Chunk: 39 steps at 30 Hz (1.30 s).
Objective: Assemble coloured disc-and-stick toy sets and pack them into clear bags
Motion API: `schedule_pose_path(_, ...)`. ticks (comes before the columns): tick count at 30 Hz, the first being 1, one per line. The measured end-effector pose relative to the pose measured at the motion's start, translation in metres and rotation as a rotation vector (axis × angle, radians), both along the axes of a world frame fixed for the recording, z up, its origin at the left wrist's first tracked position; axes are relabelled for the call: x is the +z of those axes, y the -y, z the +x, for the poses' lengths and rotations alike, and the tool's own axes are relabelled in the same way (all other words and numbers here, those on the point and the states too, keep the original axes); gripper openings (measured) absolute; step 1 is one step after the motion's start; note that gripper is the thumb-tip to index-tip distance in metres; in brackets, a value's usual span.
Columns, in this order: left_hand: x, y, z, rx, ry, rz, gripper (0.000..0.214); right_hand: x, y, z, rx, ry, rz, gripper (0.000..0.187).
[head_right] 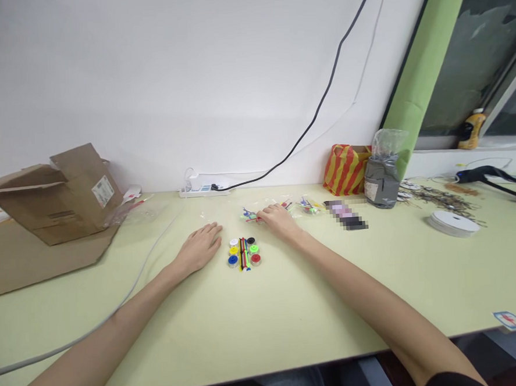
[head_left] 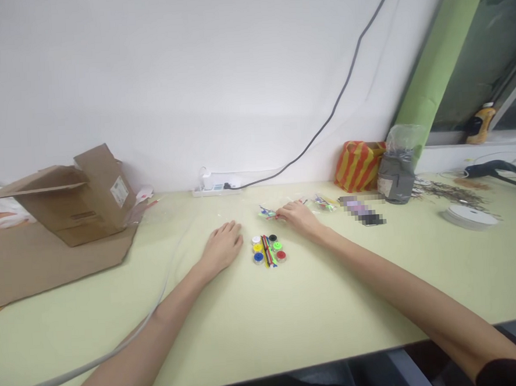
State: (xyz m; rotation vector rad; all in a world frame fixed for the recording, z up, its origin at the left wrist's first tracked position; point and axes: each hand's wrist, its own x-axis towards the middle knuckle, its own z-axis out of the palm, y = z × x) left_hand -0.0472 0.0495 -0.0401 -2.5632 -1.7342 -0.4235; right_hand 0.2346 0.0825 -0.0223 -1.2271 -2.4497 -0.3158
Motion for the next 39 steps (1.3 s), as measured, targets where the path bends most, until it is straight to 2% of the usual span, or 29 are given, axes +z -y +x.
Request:
schedule_pose_path(4, 0.004, 0.007, 0.003, -0.025, -0.033, 0.022, 0.042, 0.005, 0.005, 0.002, 0.068, -0.015, 0.01, 0.027)
schedule_pose_path(7, 0.006, 0.01, 0.005, -0.016, -0.058, 0.015, 0.042, 0.015, 0.003, 0.005, 0.13, -0.031, 0.015, 0.028)
schedule_pose_path(16, 0.007, 0.014, 0.007, 0.031, -0.108, 0.018, 0.045, 0.075, -0.02, 0.006, 0.126, -0.239, -0.038, 0.024)
schedule_pose_path(23, 0.005, 0.011, 0.006, 0.033, -0.114, 0.007, 0.048, 0.109, -0.027, 0.0, 0.085, -0.2, -0.057, 0.024)
schedule_pose_path(34, 0.002, 0.01, 0.007, 0.02, -0.098, -0.003, 0.05, 0.159, -0.005, 0.016, 0.215, -0.293, -0.046, 0.017)
schedule_pose_path(39, 0.004, 0.01, 0.011, 0.025, -0.015, 0.094, 0.052, 0.167, 0.017, 0.013, 0.177, -0.354, 0.132, 0.022)
